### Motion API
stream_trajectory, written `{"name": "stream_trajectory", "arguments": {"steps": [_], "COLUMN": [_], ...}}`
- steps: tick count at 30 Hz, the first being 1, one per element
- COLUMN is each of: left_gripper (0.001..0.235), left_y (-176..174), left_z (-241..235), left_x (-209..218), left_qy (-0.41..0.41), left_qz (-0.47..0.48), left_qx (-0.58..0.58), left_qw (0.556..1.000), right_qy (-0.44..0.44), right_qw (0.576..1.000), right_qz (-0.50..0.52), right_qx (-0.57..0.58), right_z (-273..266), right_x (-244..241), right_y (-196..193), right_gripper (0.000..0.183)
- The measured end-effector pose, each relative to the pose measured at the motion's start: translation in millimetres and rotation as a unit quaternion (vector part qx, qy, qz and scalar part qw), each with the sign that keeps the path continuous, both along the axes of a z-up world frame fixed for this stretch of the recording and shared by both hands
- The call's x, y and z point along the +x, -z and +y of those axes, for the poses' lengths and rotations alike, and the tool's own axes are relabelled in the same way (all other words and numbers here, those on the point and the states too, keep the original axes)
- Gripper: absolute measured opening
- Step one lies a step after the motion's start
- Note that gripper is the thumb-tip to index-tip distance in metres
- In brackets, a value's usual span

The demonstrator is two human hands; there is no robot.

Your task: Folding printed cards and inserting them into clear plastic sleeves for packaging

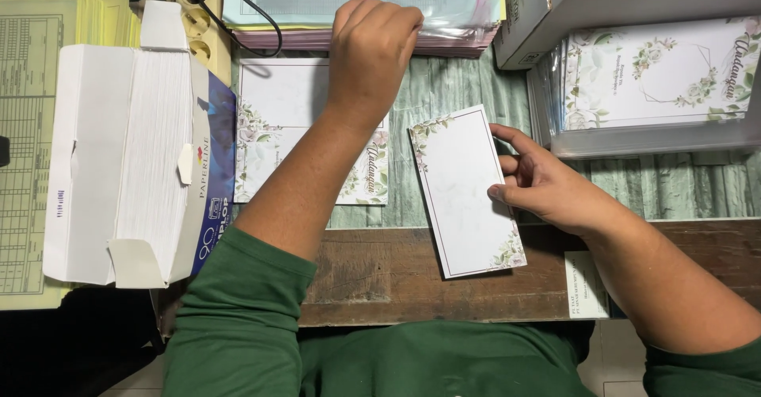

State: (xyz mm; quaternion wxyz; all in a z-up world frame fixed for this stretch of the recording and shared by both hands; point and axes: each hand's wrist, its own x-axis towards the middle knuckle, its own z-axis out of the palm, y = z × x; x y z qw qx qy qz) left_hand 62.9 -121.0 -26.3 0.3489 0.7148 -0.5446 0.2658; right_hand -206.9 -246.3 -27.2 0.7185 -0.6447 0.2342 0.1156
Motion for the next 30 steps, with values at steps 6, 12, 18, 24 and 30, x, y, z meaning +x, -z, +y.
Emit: {"name": "stream_trajectory", "arguments": {"steps": [6,12,18,24,30], "left_gripper": [0.024,0.019,0.012,0.011,0.016], "left_y": [-14.3,-33.7,-35.8,-28.1,-44.6], "left_z": [-1.1,5.3,6.5,3.5,6.0], "left_x": [0.2,0.5,1.8,3.1,-8.6], "left_qy": [0.071,0.053,0.093,0.094,0.067], "left_qz": [0.27,0.403,0.417,0.282,0.142], "left_qx": [-0.058,-0.006,-0.004,-0.036,-0.08], "left_qw": [0.959,0.914,0.904,0.954,0.984], "right_qy": [0.005,-0.001,-0.009,-0.017,-0.017], "right_qw": [0.999,0.999,1.0,1.0,0.999], "right_qz": [-0.027,-0.022,0.001,-0.02,-0.029], "right_qx": [0.04,0.029,0.001,0.006,0.021], "right_z": [-2.5,-0.3,1.2,-0.1,-1.2], "right_x": [-3.6,-2.3,-1.2,-2.1,-3.5], "right_y": [11.9,6.3,-0.5,3.0,6.6], "right_gripper": [0.089,0.089,0.089,0.088,0.089]}}
